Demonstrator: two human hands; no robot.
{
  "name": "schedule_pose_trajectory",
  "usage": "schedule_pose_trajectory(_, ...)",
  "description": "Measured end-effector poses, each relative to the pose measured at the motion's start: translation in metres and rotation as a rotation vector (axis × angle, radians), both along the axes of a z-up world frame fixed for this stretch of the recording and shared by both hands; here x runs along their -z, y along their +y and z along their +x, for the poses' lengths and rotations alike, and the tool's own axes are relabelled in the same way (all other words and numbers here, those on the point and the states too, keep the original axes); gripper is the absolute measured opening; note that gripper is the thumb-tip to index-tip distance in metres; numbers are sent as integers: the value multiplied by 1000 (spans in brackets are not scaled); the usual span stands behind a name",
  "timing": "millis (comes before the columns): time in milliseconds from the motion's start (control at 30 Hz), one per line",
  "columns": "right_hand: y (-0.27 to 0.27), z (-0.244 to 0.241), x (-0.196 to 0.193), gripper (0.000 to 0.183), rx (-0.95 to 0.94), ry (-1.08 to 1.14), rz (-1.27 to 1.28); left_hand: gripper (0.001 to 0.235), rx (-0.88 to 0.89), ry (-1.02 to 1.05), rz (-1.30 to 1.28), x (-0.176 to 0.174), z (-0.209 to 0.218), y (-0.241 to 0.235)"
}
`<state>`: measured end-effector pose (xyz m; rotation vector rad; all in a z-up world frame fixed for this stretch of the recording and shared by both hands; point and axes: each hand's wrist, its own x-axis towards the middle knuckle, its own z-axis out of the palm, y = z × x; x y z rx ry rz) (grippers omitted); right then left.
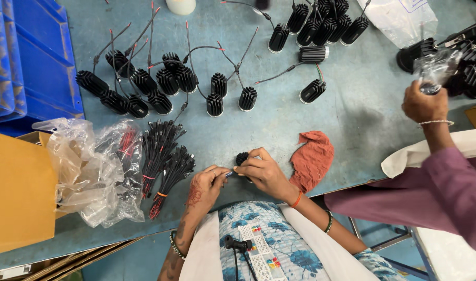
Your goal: The person inserts black wires into cylindrical heat sink components on a workbench, then places the assembled units into a cardboard box. The person repeats this process for multiple units while another worker performs a similar task nearby.
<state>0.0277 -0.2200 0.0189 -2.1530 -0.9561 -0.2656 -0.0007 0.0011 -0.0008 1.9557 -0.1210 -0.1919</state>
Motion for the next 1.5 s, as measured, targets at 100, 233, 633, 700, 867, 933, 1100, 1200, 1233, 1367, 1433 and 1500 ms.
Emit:
schedule_pose_trajectory(100,-1,1,-1,25,-33,22,18,18,6,-27,16,2,-1,1)
schedule_pose_trajectory(233,-4,5,0,27,-66,38,18,18,3,54,-31,8,1,1)
schedule_pose_trajectory(633,-1,9,10,21,-11,96,114,14,-134,127,-209,-1,0,-10)
schedule_pose_trajectory(700,0,8,13,24,31,153,157,16,-74,-37,-59,-7,0,-7)
schedule_pose_trajectory(867,-1,8,20,22,86,294,234,12,-67,-278,136,-14,0,-8)
schedule_pose_trajectory(933,-2,9,24,17,77,298,264,10,-75,-329,190,-14,2,-12)
schedule_pose_trajectory(1100,1,8,36,15,98,417,369,11,-34,-379,234,-12,4,-13)
schedule_pose_trajectory(1200,1,8,39,14,68,468,428,10,-25,-326,212,-12,6,-14)
schedule_pose_trajectory(1233,1,8,39,14,71,479,419,10,-24,-304,208,-12,6,-14)
schedule_pose_trajectory(1367,-1,12,29,15,49,529,346,10,-21,-312,189,-14,7,-12)
schedule_pose_trajectory(1433,-6,17,20,23,5,470,265,11,-6,-352,189,-17,8,-11)
schedule_pose_trajectory(1500,-16,22,11,35,-52,324,156,12,-9,-371,263,-20,8,-10)
